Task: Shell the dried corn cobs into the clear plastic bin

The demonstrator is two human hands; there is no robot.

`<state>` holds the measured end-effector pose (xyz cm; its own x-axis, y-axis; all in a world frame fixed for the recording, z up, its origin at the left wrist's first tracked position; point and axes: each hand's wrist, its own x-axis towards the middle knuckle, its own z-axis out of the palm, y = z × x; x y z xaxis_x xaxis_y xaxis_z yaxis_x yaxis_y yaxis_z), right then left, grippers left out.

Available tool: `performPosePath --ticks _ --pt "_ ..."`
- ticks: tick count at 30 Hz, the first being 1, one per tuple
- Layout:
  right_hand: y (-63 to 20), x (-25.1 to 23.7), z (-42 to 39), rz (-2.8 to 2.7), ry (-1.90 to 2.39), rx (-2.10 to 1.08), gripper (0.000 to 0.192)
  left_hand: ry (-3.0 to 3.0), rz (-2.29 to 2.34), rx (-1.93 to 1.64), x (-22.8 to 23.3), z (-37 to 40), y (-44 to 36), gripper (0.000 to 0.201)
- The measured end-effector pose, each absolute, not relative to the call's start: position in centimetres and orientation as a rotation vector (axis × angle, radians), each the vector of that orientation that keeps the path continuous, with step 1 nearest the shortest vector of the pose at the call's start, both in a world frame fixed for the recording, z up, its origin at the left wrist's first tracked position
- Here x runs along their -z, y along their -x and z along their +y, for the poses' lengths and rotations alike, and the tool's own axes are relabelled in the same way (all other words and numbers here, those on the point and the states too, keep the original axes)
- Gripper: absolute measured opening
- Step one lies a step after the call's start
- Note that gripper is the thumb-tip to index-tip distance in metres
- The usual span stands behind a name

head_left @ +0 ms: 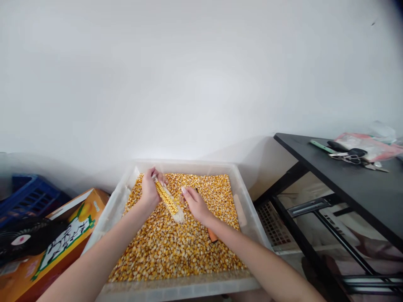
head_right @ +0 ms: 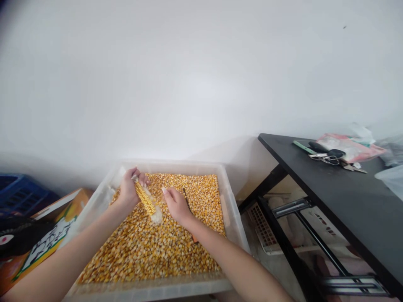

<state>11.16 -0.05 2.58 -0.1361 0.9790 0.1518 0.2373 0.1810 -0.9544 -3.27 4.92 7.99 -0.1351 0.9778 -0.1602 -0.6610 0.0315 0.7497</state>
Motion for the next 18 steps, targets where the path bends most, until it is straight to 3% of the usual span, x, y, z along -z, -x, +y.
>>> performPosePath --ticks 18 --pt "-10.2 -1.7 -1.6 -1.862 1.163 -0.913 0.033 -0.56 0.846 -1.513 -6.3 4.7 2.3 0.034"
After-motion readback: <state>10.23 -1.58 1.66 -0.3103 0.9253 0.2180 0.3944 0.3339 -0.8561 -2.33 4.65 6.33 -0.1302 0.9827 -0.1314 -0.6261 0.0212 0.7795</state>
